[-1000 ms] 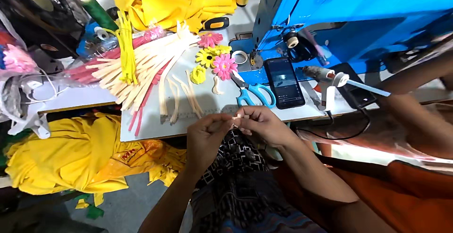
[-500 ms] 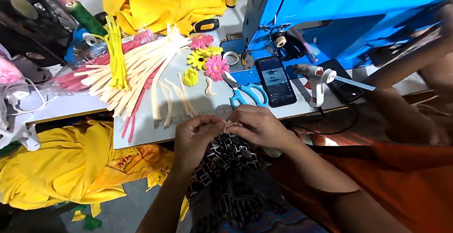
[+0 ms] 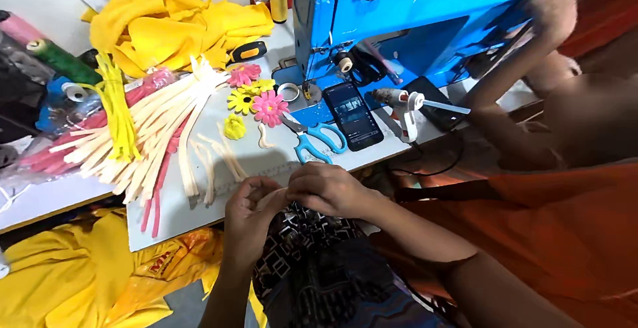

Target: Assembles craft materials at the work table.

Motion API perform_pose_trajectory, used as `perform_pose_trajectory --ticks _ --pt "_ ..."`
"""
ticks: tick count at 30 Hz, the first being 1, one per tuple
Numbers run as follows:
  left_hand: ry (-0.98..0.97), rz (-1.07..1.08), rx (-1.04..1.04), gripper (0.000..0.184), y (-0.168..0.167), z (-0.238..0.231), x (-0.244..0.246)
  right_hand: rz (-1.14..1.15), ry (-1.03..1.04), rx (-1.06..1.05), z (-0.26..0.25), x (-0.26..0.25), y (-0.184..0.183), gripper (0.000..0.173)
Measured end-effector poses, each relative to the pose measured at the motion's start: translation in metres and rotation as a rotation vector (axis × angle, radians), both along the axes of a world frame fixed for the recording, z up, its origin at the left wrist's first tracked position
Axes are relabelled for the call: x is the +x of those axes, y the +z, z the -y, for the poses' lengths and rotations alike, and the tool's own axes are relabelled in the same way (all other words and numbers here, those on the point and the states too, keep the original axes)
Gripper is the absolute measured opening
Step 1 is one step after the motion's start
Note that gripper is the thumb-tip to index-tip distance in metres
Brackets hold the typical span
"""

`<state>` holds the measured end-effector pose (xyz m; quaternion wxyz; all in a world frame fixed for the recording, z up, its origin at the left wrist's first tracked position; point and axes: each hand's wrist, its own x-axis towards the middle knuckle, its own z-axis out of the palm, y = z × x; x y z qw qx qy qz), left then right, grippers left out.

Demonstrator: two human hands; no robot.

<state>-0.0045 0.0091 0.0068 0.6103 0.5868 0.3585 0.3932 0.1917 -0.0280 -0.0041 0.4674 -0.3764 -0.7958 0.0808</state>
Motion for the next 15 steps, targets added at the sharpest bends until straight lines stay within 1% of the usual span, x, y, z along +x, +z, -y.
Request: perform_pose_trajectory --ticks 2,4,6,8,11,13,15 --pt "-0.040 -0.013 -0.071 0.018 0.000 -0.001 -0.002 0.117 -0.005 0.029 0.001 0.000 0.000 0.016" --pt "-0.081 -0.026 -0.107 0.018 -0.002 -0.002 -0.006 0.165 0.020 0.067 0.001 0.000 0.000 0.015" --pt "-0.100 -0.045 -0.121 0.019 -0.003 -0.003 -0.008 0.147 0.049 0.073 0.001 -0.002 -0.001 0.015" --pt "-0.115 -0.067 -0.086 0.022 -0.004 -0.003 -0.011 0.076 0.087 0.028 0.003 -0.004 -0.002 0.014" --pt "-0.127 -0.098 0.127 0.024 -0.007 0.000 -0.012 -0.092 0.134 -0.158 0.005 -0.006 -0.001 0.012" --pt "-0.098 -0.110 0.269 0.023 -0.006 0.003 -0.010 -0.224 0.129 -0.352 0.006 -0.007 0.003 0.012" --pt "-0.056 -0.117 0.362 0.023 -0.007 0.007 -0.006 -0.386 0.089 -0.578 0.008 -0.012 0.005 0.015"
